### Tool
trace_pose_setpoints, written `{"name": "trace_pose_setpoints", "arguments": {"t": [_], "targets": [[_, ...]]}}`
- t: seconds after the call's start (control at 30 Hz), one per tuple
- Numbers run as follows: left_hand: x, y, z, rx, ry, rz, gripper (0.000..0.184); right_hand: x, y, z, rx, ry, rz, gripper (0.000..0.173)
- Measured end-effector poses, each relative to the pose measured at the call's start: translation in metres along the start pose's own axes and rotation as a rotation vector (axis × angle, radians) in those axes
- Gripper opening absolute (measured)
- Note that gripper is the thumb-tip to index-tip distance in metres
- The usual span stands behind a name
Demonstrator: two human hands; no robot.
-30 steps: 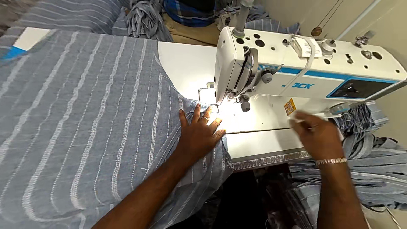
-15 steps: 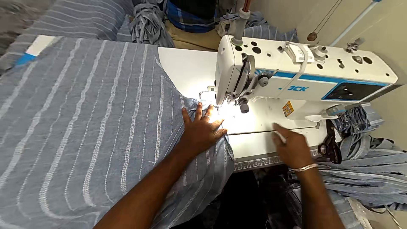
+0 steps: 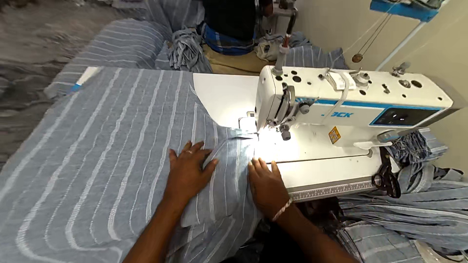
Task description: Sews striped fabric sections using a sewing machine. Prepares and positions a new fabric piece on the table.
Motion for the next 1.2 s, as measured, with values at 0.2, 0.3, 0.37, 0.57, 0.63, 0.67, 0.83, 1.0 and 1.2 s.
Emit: {"name": "trace_pose_setpoints", "arguments": {"t": [0.2,0.3,0.37,0.57,0.63,0.67,0.83,1.0,1.2], "targets": [[-0.024,0.061,0.005,0.031,0.037,0.066,0.025,-0.031,0.02,0.004,0.222,0.104,-0.633,0.044],[-0.006,0.141,-0.007,0.327,-0.204,0.071,0.02,-0.05,0.052,-0.028,0.486,-0.01,-1.29,0.054],[0.011,0.154,-0.025,0.385,-0.229,0.055,0.023,-0.052,0.073,-0.043,0.568,-0.009,-1.371,0.055],[0.059,0.1,-0.045,0.21,-0.201,-0.208,0.059,-0.046,0.107,-0.051,0.421,-0.045,-0.705,0.044],[0.059,0.098,-0.034,0.233,-0.204,-0.211,0.063,-0.049,0.106,-0.045,0.39,-0.027,-0.535,0.039],[0.058,0.098,-0.031,0.245,-0.202,-0.217,0.063,-0.049,0.108,-0.044,0.397,-0.04,-0.463,0.038],[0.058,0.1,-0.037,0.228,-0.233,-0.199,0.065,-0.055,0.108,-0.055,0.507,-0.116,-0.319,0.033],[0.06,0.104,-0.049,0.189,-0.248,-0.214,0.063,-0.059,0.104,-0.073,0.604,-0.107,-0.267,0.024],[0.057,0.107,-0.052,0.194,-0.313,-0.233,0.061,-0.076,0.133,-0.045,0.438,-0.12,-0.309,0.032]]}}
Point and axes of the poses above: each hand's wrist, its own z-axis away from the middle knuckle, its own x-axis out of the palm, y = z × x, the point moved 2 cm from there along -z, towards the middle knuckle, and after that the axes turned 3 degrees about -y, right-handed, at the moved point
